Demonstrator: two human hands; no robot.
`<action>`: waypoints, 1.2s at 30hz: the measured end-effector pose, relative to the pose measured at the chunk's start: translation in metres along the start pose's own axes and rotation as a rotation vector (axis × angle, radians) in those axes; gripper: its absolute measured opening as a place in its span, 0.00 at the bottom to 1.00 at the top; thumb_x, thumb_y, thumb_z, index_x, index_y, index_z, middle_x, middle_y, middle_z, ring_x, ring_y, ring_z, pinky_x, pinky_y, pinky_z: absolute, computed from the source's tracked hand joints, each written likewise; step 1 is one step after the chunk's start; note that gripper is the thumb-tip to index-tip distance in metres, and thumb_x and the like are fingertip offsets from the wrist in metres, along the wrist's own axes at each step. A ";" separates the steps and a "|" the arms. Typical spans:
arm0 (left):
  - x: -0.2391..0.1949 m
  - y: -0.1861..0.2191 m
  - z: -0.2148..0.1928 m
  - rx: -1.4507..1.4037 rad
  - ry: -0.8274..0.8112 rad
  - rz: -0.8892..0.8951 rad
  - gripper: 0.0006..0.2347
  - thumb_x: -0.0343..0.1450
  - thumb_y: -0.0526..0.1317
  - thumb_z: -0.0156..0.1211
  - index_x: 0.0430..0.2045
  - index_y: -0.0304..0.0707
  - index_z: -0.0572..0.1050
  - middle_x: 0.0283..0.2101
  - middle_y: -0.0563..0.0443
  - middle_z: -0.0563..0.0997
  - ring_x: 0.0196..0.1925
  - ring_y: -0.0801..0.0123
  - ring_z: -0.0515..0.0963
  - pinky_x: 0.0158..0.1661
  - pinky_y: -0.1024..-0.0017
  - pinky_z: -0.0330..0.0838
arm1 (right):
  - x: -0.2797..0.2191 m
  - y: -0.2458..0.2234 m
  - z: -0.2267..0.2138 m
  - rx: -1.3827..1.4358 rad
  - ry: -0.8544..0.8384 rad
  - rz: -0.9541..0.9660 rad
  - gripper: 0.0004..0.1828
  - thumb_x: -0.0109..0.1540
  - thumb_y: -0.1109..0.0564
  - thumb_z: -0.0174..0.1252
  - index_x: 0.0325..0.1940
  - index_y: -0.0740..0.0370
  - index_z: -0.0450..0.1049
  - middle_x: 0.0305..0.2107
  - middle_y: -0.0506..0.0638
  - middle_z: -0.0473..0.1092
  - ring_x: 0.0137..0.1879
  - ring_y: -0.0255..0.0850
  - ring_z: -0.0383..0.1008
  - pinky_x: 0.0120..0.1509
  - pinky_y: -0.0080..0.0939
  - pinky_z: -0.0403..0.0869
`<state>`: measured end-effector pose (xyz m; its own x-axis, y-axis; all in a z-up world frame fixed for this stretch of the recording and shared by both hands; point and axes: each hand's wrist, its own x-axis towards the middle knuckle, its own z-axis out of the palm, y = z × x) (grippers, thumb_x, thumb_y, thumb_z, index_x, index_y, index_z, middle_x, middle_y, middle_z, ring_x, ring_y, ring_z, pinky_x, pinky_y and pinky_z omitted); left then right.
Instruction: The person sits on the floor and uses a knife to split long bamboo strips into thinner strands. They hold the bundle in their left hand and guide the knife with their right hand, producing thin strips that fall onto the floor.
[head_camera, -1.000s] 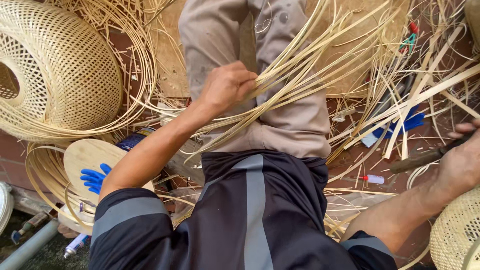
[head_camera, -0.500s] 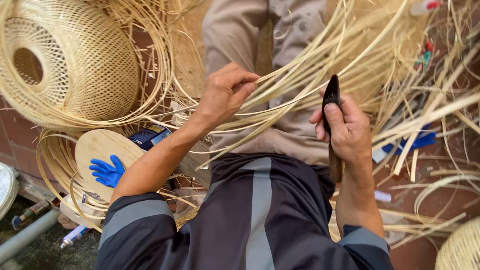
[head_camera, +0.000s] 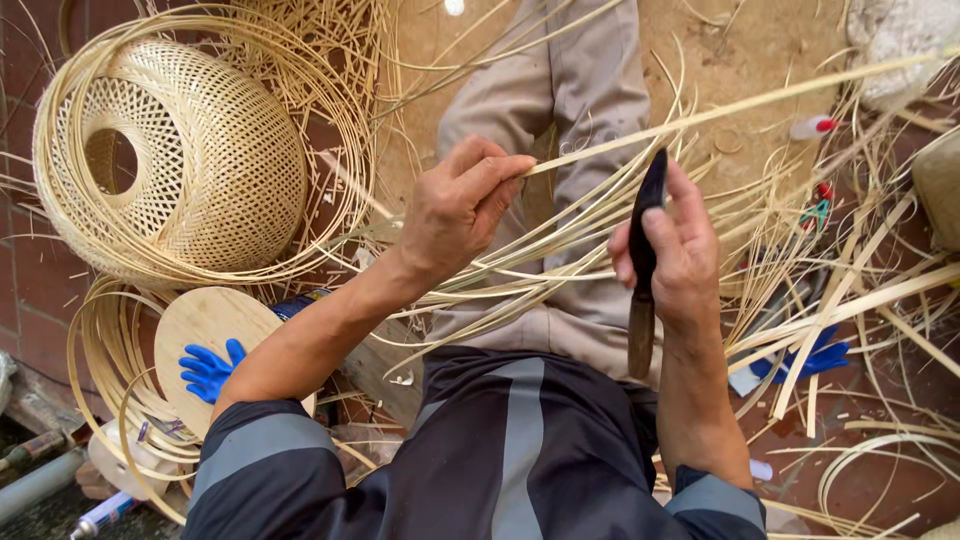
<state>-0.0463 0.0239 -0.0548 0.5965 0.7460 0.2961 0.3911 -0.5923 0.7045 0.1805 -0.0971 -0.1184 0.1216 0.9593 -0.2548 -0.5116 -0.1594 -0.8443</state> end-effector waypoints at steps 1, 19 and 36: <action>0.003 -0.001 -0.002 0.004 -0.009 0.014 0.07 0.75 0.31 0.64 0.46 0.34 0.79 0.38 0.47 0.77 0.36 0.63 0.79 0.35 0.68 0.74 | 0.001 -0.001 0.002 -0.060 -0.043 0.002 0.32 0.73 0.59 0.46 0.81 0.60 0.49 0.29 0.54 0.73 0.25 0.35 0.70 0.28 0.31 0.70; 0.023 0.025 -0.049 -0.206 -0.214 -0.297 0.05 0.77 0.32 0.60 0.44 0.34 0.81 0.33 0.55 0.71 0.32 0.75 0.70 0.29 0.73 0.67 | 0.002 -0.013 0.031 0.054 -0.330 0.080 0.33 0.71 0.60 0.48 0.80 0.56 0.47 0.30 0.56 0.75 0.24 0.34 0.71 0.28 0.30 0.71; -0.031 0.021 -0.027 -0.618 -0.374 -0.571 0.10 0.77 0.33 0.54 0.49 0.31 0.79 0.40 0.58 0.74 0.38 0.82 0.73 0.39 0.82 0.70 | 0.016 -0.030 0.004 0.045 -0.176 0.055 0.16 0.72 0.60 0.52 0.63 0.59 0.61 0.31 0.55 0.75 0.22 0.35 0.70 0.23 0.30 0.66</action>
<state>-0.0757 -0.0037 -0.0323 0.6580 0.6643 -0.3547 0.3161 0.1839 0.9307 0.1944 -0.0762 -0.0957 -0.0565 0.9760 -0.2104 -0.5517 -0.2062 -0.8082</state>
